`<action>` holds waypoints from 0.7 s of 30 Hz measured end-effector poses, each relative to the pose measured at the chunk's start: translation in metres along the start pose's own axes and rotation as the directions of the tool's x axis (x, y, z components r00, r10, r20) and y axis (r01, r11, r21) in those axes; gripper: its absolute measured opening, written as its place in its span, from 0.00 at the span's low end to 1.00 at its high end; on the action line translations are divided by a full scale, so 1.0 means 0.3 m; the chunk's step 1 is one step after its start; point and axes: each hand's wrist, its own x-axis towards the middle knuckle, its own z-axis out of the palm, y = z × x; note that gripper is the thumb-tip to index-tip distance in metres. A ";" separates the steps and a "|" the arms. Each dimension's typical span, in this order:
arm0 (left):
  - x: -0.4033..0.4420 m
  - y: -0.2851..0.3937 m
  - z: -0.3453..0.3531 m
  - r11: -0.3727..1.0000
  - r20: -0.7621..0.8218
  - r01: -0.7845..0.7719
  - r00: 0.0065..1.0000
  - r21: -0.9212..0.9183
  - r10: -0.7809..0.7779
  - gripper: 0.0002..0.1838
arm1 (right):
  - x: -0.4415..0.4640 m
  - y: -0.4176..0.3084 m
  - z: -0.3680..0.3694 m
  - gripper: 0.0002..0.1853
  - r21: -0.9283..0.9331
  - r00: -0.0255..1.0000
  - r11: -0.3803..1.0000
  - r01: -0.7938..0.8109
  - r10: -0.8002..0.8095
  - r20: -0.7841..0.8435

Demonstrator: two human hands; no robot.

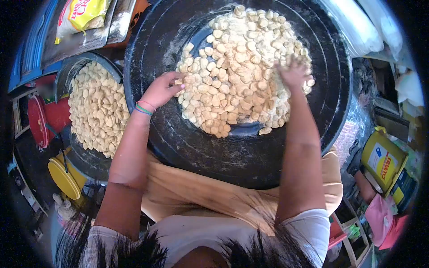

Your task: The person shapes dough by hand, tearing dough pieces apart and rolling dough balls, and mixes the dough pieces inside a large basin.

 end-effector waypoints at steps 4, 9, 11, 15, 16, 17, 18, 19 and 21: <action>0.005 0.000 0.003 0.999 -0.006 0.011 1.000 -0.046 -0.011 0.20 | -0.260 -0.276 0.072 0.36 0.162 0.956 0.954 0.252 -0.219 -0.194; -0.005 -0.001 -0.007 1.000 -0.022 -0.009 1.000 -0.026 0.009 0.20 | -0.441 -0.201 0.113 0.17 0.249 0.736 0.712 0.657 -0.677 -0.005; -0.003 -0.002 -0.005 0.999 -0.029 -0.031 0.999 -0.018 0.030 0.20 | -0.393 -0.175 0.062 0.18 0.306 0.818 0.760 0.574 -0.513 -0.260; -0.001 -0.006 0.009 0.998 -0.031 -0.034 0.999 0.047 0.036 0.21 | -0.291 -0.269 0.020 0.37 0.381 0.984 0.925 -0.015 0.080 -0.157; -0.005 -0.009 0.005 0.997 -0.023 -0.028 0.999 0.077 0.030 0.21 | -0.293 -0.337 0.013 0.35 0.297 0.994 0.954 -0.031 0.062 -0.093; -0.009 -0.010 -0.001 0.997 -0.020 -0.028 0.999 0.078 0.030 0.21 | -0.309 -0.392 0.013 0.32 0.267 0.999 0.963 0.041 -0.040 -0.009; -0.008 -0.007 -0.004 0.997 -0.019 -0.034 0.999 0.074 0.036 0.22 | -0.323 -0.435 0.020 0.29 0.237 0.988 0.965 0.117 -0.137 0.071; -0.004 -0.006 -0.004 0.997 -0.018 -0.042 0.999 0.068 0.044 0.23 | -0.337 -0.470 0.030 0.27 0.207 0.962 0.958 0.196 -0.229 0.151; 0.005 -0.026 0.004 0.997 -0.027 -0.063 0.998 0.048 0.065 0.24 | -0.379 -0.507 0.057 0.23 0.445 0.853 0.828 0.342 -0.472 0.222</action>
